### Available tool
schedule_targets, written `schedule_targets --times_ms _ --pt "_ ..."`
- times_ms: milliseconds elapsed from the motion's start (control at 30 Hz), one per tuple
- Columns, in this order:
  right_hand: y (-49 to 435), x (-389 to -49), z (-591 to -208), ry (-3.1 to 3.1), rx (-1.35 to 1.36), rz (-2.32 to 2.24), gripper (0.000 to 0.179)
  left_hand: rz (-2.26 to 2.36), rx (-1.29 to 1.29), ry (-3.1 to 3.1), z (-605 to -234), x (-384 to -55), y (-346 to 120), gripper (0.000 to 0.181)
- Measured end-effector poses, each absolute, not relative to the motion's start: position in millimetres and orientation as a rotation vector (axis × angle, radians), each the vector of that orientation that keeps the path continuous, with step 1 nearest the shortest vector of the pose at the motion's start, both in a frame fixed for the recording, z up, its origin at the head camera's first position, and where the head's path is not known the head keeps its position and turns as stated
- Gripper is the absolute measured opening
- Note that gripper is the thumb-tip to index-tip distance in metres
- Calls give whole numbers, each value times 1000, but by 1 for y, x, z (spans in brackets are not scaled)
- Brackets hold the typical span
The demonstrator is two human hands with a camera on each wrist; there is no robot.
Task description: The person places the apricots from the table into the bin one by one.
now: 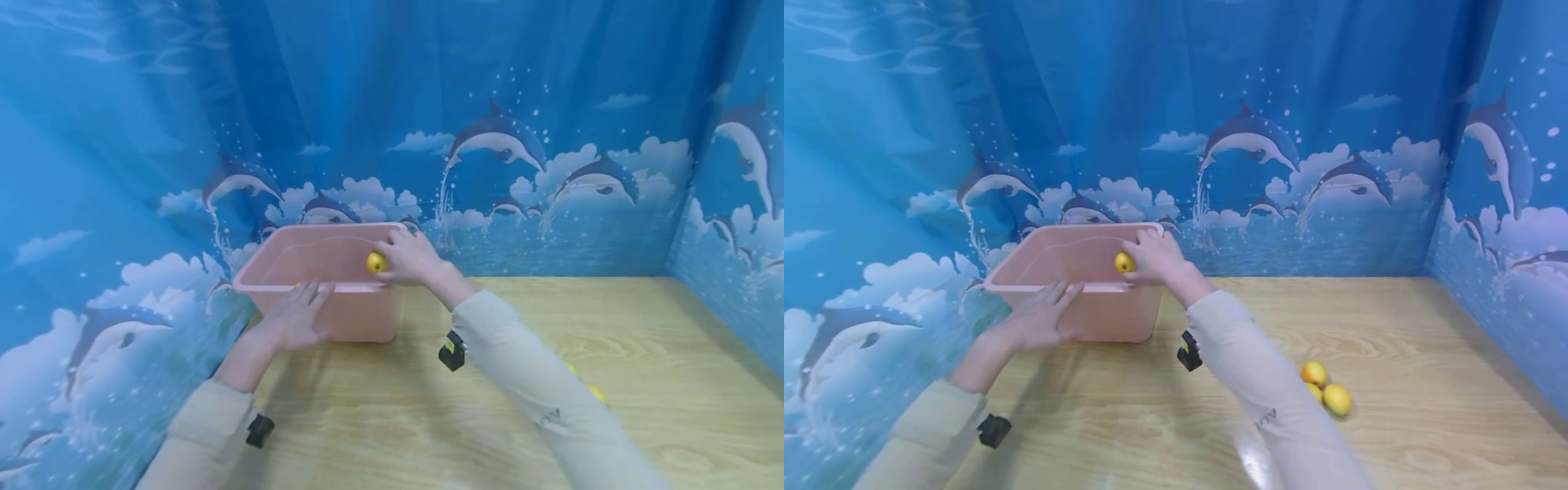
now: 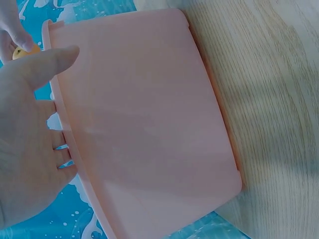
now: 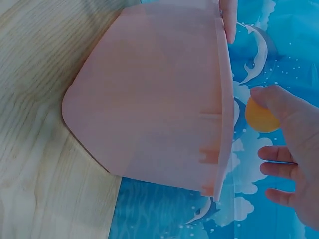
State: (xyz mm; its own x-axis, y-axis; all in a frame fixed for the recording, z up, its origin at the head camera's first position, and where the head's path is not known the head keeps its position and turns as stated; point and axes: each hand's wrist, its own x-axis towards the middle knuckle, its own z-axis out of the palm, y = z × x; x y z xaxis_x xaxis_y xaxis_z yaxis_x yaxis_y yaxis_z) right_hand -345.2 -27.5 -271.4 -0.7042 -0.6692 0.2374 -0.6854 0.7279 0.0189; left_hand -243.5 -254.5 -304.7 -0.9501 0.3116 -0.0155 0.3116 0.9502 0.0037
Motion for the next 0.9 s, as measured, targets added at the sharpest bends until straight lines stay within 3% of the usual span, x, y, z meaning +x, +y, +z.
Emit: schedule_targets --times_ms 267,900 --pt "-27 -345 -273 -2743 1036 113 60 -16 483 3078 -307 -244 -254 86" --pt "55 -327 -288 -2642 1054 164 51 -10 453 3098 -308 -243 -254 89"
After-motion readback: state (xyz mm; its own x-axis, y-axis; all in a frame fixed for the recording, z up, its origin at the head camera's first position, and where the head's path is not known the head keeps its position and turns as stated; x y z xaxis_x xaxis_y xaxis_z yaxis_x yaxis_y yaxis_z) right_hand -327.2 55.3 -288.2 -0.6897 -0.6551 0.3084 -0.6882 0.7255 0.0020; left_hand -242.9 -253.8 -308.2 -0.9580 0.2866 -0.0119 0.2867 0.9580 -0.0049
